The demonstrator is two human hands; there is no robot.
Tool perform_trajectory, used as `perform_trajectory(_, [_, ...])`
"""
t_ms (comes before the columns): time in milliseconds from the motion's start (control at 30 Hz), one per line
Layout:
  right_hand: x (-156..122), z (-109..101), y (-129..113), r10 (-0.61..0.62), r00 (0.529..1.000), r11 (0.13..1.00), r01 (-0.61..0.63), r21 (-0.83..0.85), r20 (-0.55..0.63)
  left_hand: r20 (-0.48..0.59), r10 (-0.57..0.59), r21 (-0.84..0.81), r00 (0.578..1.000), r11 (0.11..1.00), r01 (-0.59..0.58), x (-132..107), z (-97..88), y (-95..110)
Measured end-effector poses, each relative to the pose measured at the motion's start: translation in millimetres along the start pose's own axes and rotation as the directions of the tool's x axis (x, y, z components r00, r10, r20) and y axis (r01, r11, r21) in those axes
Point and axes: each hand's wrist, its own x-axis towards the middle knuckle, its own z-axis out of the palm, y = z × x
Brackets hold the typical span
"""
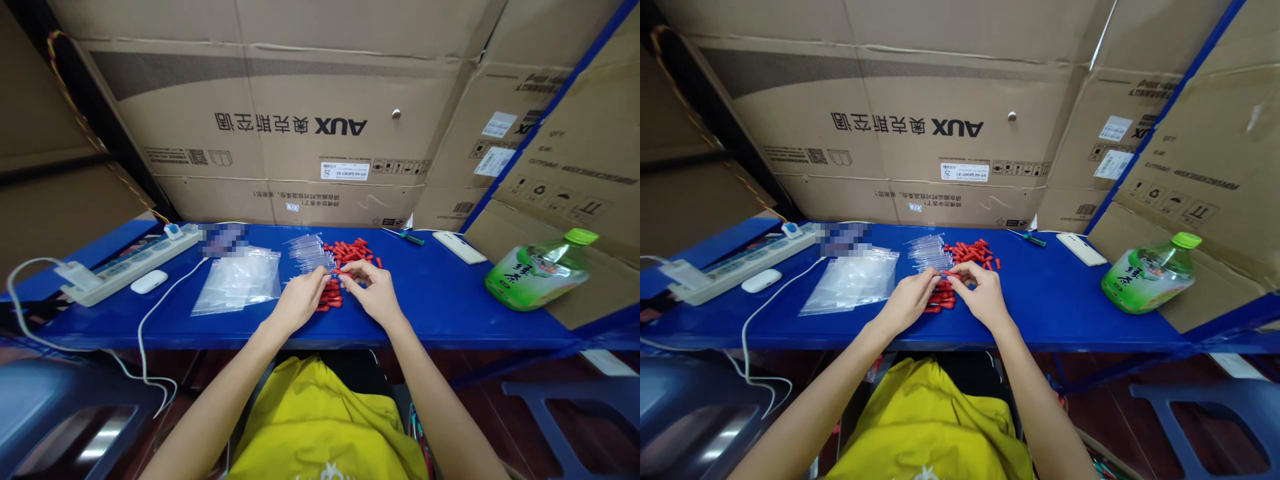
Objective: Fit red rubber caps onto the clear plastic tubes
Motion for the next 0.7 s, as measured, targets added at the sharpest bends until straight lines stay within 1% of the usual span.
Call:
perform_trajectory(200, [-1.2,3.6,-5.9,0.027,1.0,0.999,-0.027,0.036,-0.003,0.012,0.017,0.07,1.0,0.997,-0.018,-0.7,-2.7,0.6])
perform_trajectory(433, [-3.1,10.7,-6.9,0.108,0.994,0.982,-0.103,0.158,-0.023,0.03,0.025,0.09,0.999,0.996,-0.027,-2.1,-5.1,1.9])
perform_trajectory(700, [-2.7,12.6,-6.2,0.122,0.991,0.972,-0.107,0.211,-0.059,0.047,0.085,0.119,0.995,0.989,-0.09,-2.6,-4.4,0.3])
